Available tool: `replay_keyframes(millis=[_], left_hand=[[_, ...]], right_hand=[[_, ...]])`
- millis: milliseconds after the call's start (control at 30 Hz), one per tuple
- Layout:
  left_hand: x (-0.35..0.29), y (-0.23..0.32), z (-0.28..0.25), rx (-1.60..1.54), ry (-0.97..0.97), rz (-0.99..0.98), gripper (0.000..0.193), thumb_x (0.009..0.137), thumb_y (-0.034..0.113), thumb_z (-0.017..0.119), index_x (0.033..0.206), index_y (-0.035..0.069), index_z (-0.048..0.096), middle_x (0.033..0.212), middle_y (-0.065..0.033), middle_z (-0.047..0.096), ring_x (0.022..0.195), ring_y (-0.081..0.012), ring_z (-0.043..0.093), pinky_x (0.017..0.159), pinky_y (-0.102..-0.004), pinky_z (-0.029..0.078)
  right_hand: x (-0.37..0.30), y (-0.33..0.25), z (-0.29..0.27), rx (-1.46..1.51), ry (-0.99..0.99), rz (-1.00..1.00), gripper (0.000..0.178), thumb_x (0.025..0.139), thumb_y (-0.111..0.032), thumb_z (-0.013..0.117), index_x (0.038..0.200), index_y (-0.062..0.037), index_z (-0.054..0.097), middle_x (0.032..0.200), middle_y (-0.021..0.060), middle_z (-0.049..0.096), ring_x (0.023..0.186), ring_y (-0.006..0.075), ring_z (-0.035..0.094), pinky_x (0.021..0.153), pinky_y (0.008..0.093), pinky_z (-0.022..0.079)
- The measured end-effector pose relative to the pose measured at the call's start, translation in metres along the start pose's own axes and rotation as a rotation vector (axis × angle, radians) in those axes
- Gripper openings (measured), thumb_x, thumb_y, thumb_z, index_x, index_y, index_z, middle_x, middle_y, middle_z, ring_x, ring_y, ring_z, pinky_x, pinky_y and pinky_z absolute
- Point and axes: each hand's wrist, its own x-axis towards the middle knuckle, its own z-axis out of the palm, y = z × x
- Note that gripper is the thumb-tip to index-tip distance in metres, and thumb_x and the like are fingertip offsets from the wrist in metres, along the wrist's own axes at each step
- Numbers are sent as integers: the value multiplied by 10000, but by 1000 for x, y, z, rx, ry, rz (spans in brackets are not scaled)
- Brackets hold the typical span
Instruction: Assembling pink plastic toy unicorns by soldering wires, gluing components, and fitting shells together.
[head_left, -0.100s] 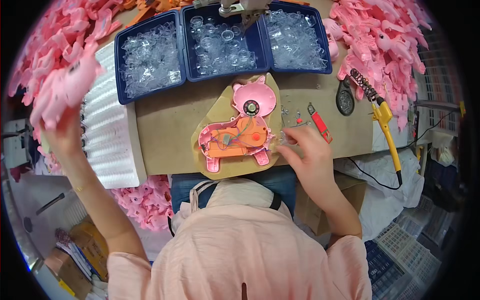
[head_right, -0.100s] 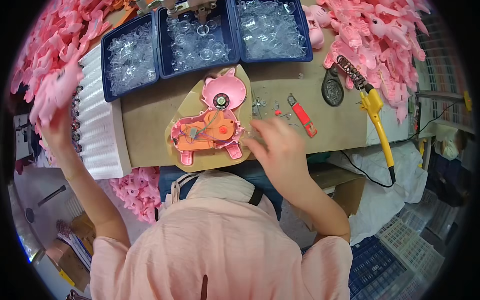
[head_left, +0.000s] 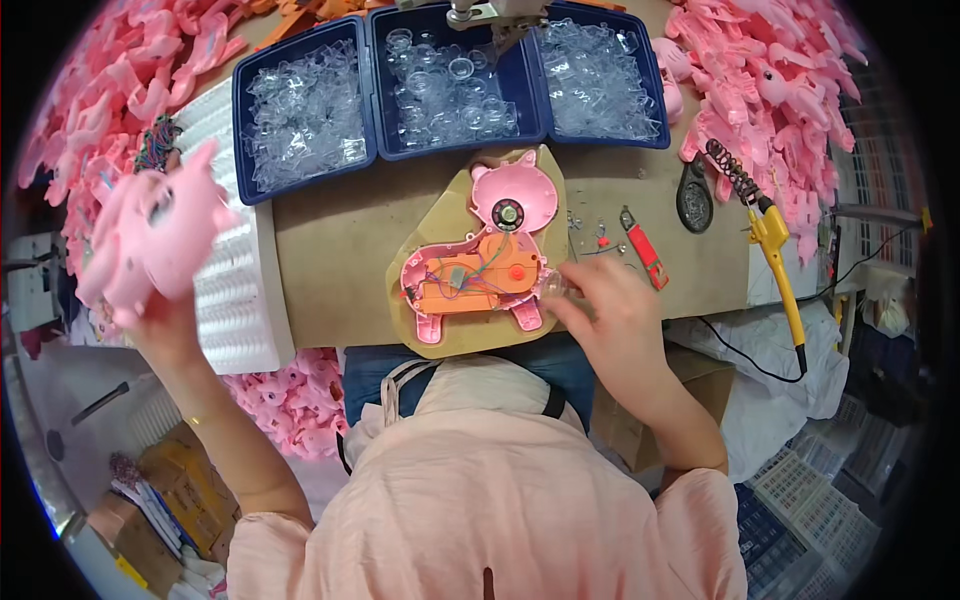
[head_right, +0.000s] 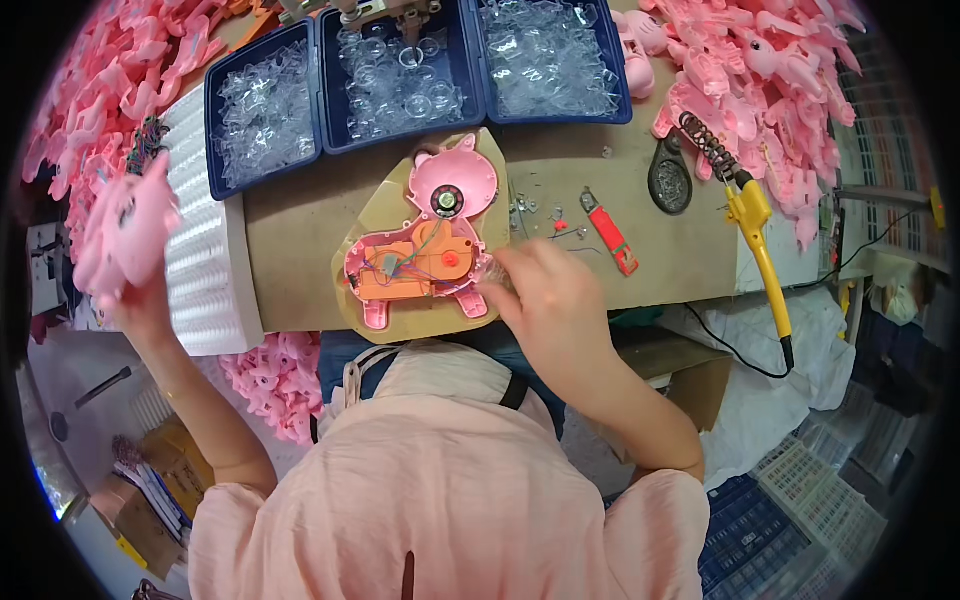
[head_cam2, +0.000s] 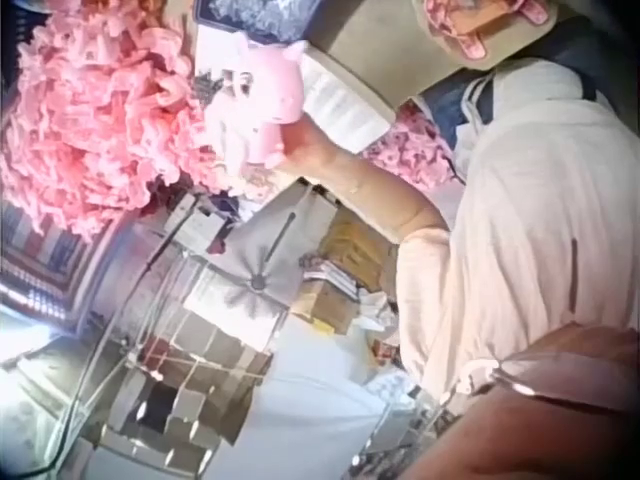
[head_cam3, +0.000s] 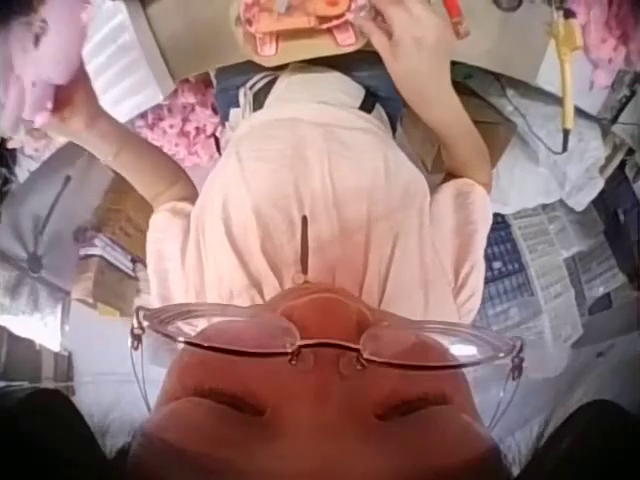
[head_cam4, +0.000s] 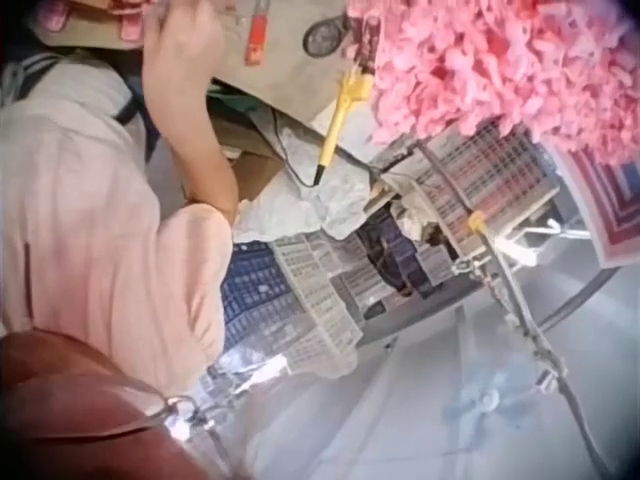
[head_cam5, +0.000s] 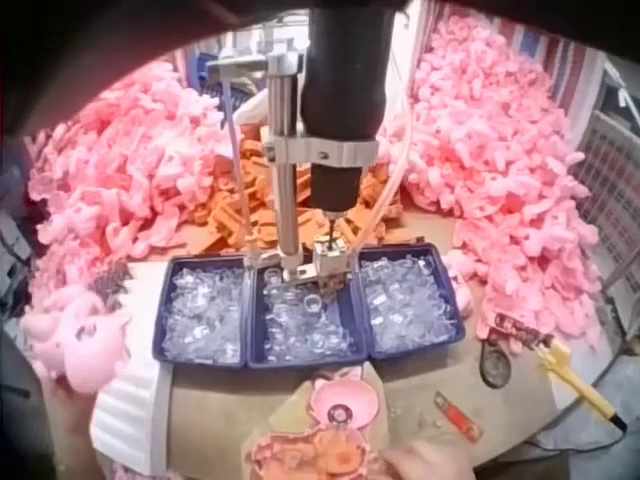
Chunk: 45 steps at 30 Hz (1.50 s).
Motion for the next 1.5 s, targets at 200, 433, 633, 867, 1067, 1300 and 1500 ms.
replay_keyframes(millis=[200,433,633,867,1067,1300,1500], left_hand=[[-20,5,66,-627,119,-559,482,823,379,525,1178,53,499,1175,-161,519,1114,-265,499,1008,-544,355],[-17,14,128,-1011,91,-676,748,835,437,521,1376,-10,263,1391,-201,341,1283,-305,356,1051,-511,291],[-8,20,150,-532,67,-614,741,803,272,573,1385,-9,210,1409,-195,305,1288,-309,352,1080,-435,269],[17,96,125,1317,-1009,57,712,684,212,675,1311,12,401,1356,-182,399,1294,-326,340,1087,-455,207],[4,68,127,915,-783,-110,529,696,243,707,1137,11,528,1077,-160,588,992,-293,577,800,-424,461],[-34,33,119,-318,96,-998,564,758,82,589,1274,-26,389,1163,-118,523,1022,-184,555,855,-309,460],[-37,30,125,-179,134,-1025,383,866,81,547,1222,-24,451,1086,-80,564,939,-127,569,800,-262,463]], right_hand=[[8,-16,0,-254,-54,-46,271,690,-130,724,892,13,615,780,107,544,694,271,547,611,363,434],[28,-13,-25,316,-114,84,468,780,-309,680,1085,21,551,1026,136,594,956,241,584,801,336,468],[81,-37,-16,1251,-90,282,593,791,-282,681,1218,45,432,1097,119,579,1020,184,572,863,319,478],[96,-53,-35,880,-255,142,576,752,-225,706,1211,17,455,1031,93,598,909,143,590,805,268,477],[47,-39,-37,712,88,33,330,836,-110,615,1135,-16,509,935,66,587,849,127,564,725,266,464],[-8,19,9,0,135,-183,255,699,2,690,935,-25,599,848,103,553,745,229,550,655,308,452],[1,21,4,254,92,-223,173,734,52,633,890,2,578,917,120,599,786,213,570,695,302,455]])
